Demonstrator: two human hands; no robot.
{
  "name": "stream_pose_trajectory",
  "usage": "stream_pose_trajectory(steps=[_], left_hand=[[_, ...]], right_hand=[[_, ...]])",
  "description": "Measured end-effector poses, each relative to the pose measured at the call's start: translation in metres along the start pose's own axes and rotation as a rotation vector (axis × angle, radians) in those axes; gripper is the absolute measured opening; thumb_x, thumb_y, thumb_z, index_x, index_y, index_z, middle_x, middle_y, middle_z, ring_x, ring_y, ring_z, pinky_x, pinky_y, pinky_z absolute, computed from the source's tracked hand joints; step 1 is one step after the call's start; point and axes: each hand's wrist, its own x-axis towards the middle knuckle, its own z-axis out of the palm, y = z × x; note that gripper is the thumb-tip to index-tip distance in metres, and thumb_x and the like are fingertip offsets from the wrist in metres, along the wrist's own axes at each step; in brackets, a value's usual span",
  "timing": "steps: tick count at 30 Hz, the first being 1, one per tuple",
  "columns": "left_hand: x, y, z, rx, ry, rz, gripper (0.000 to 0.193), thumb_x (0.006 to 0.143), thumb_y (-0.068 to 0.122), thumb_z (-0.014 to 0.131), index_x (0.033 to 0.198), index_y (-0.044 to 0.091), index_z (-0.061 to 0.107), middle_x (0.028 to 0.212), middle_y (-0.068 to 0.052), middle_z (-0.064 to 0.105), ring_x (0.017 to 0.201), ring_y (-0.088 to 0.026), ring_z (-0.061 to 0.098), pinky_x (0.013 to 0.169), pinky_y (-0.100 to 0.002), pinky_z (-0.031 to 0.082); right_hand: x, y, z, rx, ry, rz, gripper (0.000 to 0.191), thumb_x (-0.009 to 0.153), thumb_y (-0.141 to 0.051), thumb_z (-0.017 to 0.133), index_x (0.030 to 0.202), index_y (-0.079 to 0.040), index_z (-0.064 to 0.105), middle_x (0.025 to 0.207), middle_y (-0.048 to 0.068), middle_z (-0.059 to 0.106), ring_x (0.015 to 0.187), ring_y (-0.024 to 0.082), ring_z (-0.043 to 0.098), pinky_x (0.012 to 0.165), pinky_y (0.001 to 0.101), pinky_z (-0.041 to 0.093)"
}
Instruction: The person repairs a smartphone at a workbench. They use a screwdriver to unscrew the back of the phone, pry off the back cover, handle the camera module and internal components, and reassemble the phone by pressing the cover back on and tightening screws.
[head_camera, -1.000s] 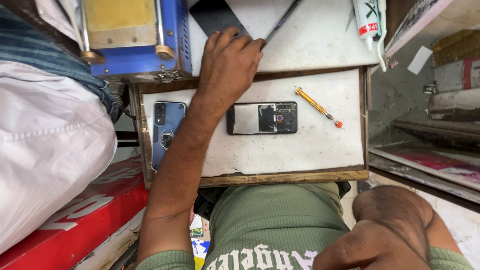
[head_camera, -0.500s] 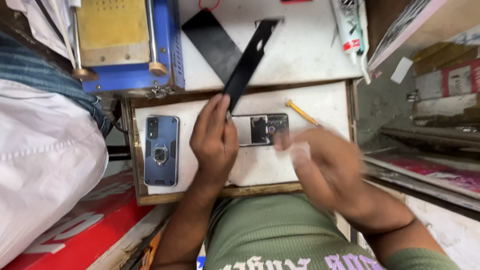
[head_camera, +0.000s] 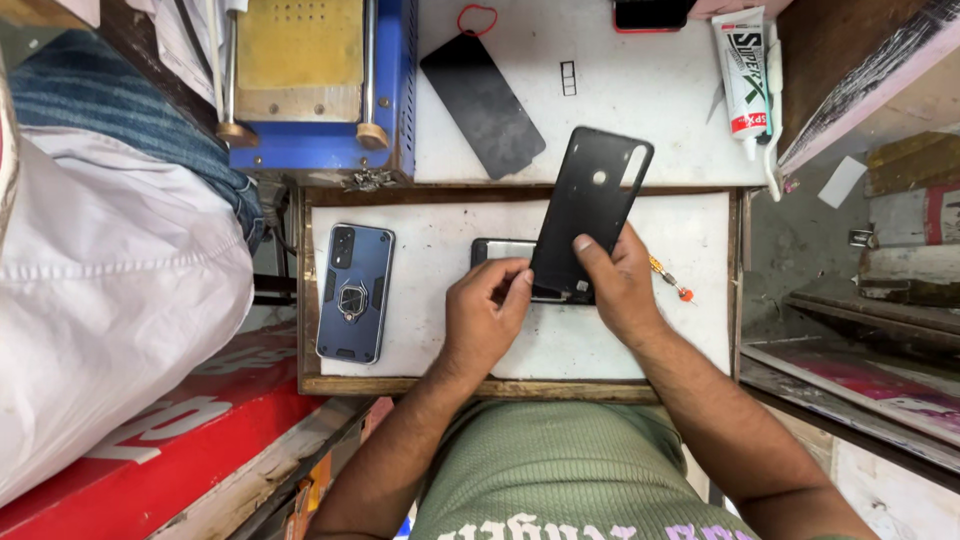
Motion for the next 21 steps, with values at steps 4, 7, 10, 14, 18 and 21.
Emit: stream_pose_trajectory(steps=[4,7,10,14,18,21], left_hand=[[0.000,-0.010,0.013,0.043,-0.023,0.119,0.010,0.099,0.009,0.062,0.104,0.000,0.064,0.089,-0.010,0.069,0.069,-0.019,0.067,0.059,-0.031,0.053],[0.005,-0.014,0.024,0.131,0.001,0.182,0.011,0.101,0.011,0.060,0.095,0.002,0.062,0.082,-0.011,0.064,0.065,-0.021,0.063,0.056,-0.035,0.050],[0.014,-0.012,0.033,0.134,-0.013,0.125,0.018,0.106,0.013,0.062,0.090,0.004,0.061,0.079,-0.008,0.065,0.062,-0.020,0.064,0.053,-0.034,0.050],[0.020,-0.001,0.036,0.136,-0.058,0.131,0.014,0.106,0.012,0.062,0.096,0.002,0.060,0.085,-0.010,0.065,0.068,-0.023,0.065,0.059,-0.037,0.051],[0.023,0.009,0.031,0.034,-0.188,0.113,0.010,0.104,0.008,0.057,0.108,0.000,0.059,0.096,-0.013,0.066,0.082,-0.024,0.067,0.071,-0.037,0.054],[0.025,0.010,0.028,-0.037,-0.207,0.107,0.013,0.101,0.007,0.057,0.112,0.000,0.059,0.102,-0.014,0.064,0.086,-0.024,0.068,0.074,-0.035,0.056]], right_hand=[[-0.003,-0.004,-0.004,-0.173,-0.131,0.192,0.015,0.097,-0.012,0.067,0.101,0.003,0.066,0.083,0.007,0.070,0.063,0.012,0.065,0.054,0.0266,0.055],[-0.003,-0.010,-0.005,-0.137,-0.155,0.175,0.014,0.098,-0.012,0.067,0.097,0.001,0.066,0.076,0.006,0.070,0.060,0.011,0.065,0.052,0.0245,0.054],[-0.002,-0.017,-0.006,-0.162,-0.138,0.184,0.014,0.096,-0.012,0.067,0.096,0.001,0.067,0.075,0.007,0.070,0.058,0.011,0.065,0.050,0.0251,0.054],[0.000,-0.026,-0.008,-0.094,-0.076,0.160,0.014,0.096,-0.012,0.067,0.096,0.002,0.067,0.076,0.006,0.069,0.059,0.011,0.063,0.051,0.0250,0.053],[0.004,-0.032,-0.015,-0.021,-0.033,0.119,0.015,0.098,-0.013,0.067,0.097,0.002,0.066,0.079,0.006,0.068,0.063,0.010,0.063,0.054,0.0245,0.053],[0.004,-0.031,-0.017,-0.049,-0.026,0.131,0.015,0.098,-0.013,0.066,0.096,0.001,0.067,0.077,0.006,0.070,0.062,0.010,0.063,0.053,0.0245,0.053]])
